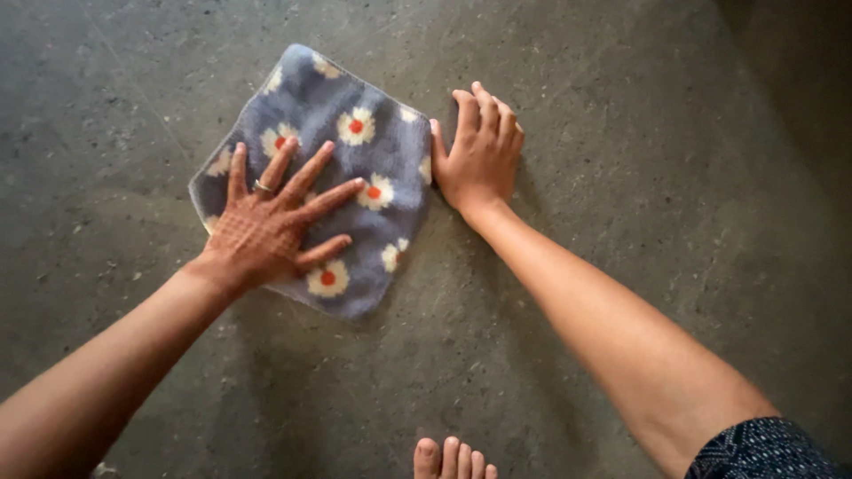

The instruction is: The person wipes a section of the floor using a cloth and by hand, then uses the same cloth to wipe the legs of a chair.

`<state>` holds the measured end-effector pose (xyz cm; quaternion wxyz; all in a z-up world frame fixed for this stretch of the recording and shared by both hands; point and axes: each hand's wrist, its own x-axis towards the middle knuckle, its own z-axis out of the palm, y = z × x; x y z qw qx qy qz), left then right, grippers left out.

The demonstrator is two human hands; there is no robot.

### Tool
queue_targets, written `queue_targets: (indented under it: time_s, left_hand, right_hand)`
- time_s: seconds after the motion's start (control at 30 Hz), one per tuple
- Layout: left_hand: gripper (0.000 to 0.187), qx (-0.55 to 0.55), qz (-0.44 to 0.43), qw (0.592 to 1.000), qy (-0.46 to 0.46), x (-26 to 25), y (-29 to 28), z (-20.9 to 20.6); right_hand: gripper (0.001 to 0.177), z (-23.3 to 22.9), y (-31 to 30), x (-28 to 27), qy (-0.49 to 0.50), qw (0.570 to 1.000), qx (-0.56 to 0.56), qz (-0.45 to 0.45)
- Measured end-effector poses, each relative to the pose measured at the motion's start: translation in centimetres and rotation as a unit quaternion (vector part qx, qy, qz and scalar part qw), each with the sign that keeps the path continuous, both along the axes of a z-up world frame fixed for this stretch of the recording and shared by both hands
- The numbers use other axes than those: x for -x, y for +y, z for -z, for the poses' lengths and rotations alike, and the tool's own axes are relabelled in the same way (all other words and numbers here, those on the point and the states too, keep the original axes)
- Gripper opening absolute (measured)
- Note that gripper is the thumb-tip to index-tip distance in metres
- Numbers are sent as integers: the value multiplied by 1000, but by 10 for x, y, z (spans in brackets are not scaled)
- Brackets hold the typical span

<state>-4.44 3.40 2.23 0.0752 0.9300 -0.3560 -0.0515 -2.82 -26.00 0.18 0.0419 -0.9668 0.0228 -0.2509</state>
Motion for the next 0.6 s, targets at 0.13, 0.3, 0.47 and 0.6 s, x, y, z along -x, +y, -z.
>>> queue_targets:
  time_s: [0.13,0.3,0.47,0.6]
  left_hand:
    - [76,46,-171,984,-1,-10,4,2]
    - [73,91,-394,914,22,13,-28,5]
    - [73,97,-237,966,-36,52,-59,4]
    - [71,82,-110,990,-20,56,-45,-1]
  right_hand:
    - [48,-1,0,-1,5,1000,-2,1]
    - [47,0,-1,-1,2,1000,0,-2]
    - [47,2,-2,-2,-10,1000,-4,-5]
    - [48,3,-2,-2,-9,1000,-6,-1]
